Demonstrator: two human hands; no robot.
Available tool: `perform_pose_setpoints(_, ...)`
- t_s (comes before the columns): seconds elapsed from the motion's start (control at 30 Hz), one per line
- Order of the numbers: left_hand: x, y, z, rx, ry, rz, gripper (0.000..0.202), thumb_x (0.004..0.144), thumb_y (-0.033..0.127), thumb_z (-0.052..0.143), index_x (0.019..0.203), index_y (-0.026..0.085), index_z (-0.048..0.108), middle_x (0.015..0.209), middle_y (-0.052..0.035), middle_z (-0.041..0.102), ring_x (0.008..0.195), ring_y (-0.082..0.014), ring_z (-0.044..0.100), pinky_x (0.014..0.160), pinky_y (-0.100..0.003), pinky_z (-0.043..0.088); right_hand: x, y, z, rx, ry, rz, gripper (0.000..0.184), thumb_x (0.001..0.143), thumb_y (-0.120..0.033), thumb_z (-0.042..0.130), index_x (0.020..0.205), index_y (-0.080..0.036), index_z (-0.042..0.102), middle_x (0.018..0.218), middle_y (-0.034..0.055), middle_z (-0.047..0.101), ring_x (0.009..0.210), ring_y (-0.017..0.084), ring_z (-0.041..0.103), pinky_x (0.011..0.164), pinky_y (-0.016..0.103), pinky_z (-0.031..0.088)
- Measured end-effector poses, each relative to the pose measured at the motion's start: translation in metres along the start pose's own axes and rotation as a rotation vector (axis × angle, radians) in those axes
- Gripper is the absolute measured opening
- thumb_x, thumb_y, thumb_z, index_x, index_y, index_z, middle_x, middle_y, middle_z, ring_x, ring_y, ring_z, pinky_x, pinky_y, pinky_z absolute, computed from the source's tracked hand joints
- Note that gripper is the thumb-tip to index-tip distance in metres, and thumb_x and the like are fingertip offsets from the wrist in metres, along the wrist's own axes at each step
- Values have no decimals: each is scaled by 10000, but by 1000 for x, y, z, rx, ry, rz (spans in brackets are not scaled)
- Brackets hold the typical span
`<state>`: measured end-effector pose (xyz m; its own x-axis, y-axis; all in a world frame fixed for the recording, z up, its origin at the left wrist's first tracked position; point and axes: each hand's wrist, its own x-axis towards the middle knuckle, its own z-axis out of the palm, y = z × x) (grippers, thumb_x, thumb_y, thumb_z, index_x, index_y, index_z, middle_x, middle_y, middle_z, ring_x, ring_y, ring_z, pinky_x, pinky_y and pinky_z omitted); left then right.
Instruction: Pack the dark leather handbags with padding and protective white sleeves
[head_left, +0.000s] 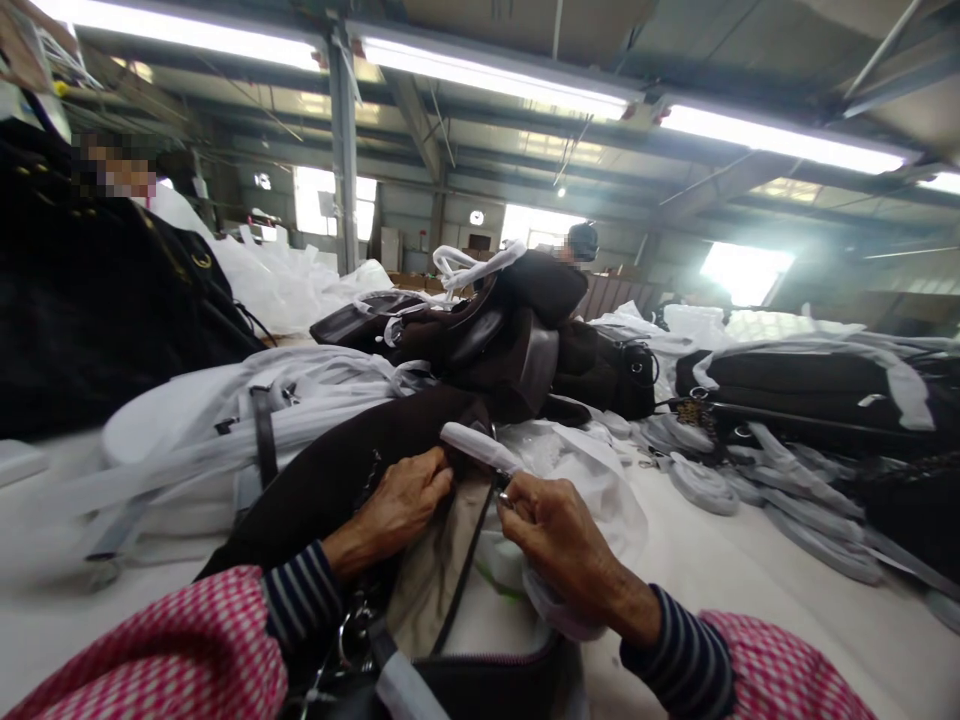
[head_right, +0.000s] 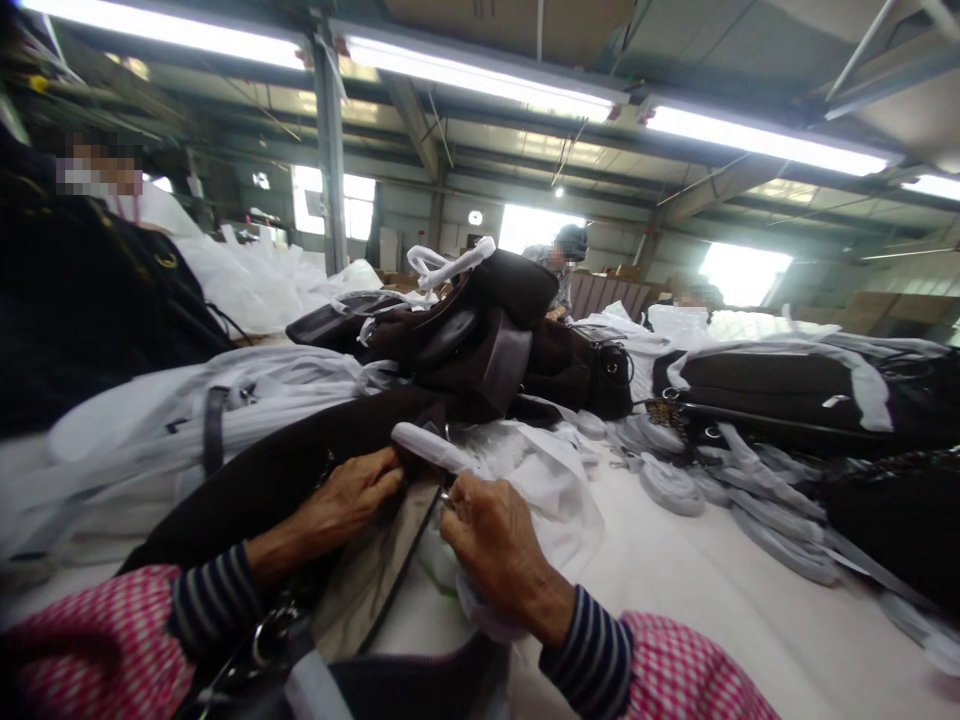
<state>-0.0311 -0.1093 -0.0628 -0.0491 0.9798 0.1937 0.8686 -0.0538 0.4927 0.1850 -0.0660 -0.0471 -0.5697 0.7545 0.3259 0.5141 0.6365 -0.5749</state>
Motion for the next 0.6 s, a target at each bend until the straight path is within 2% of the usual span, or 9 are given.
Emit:
perform_pose_setpoints(0.23, -3, 2, 1, -170, 50, -51, 246, 906, 377, 419, 755, 207, 514, 733, 3, 580, 704, -183, 551, 649, -311, 313, 6, -16, 0, -243, -97, 13, 69, 848, -119, 619, 796, -163, 606, 613, -37, 490, 585, 115, 434, 595, 279, 207)
perform_pose_setpoints(0.4, -3, 4, 1, -212, 73, -70, 235, 864, 367, 463, 710, 199, 524, 686, 14, 559, 669, -170, 520, 634, -307, 289, 9, -20, -4, -242, -134, 6, 128, 790, -100, 637, 715, -168, 559, 611, -37, 485, 595, 110, 420, 599, 282, 204)
perform_pose_setpoints(0.6, -6, 3, 1, -258, 48, -78, 194, 832, 326, 506, 711, 193, 580, 683, 13, 591, 666, -170, 539, 615, -294, 302, 14, -26, -7, -281, -161, 4, 197, 791, -112, 641, 680, -178, 493, 616, -37, 457, 585, 109, 381, 588, 295, 179)
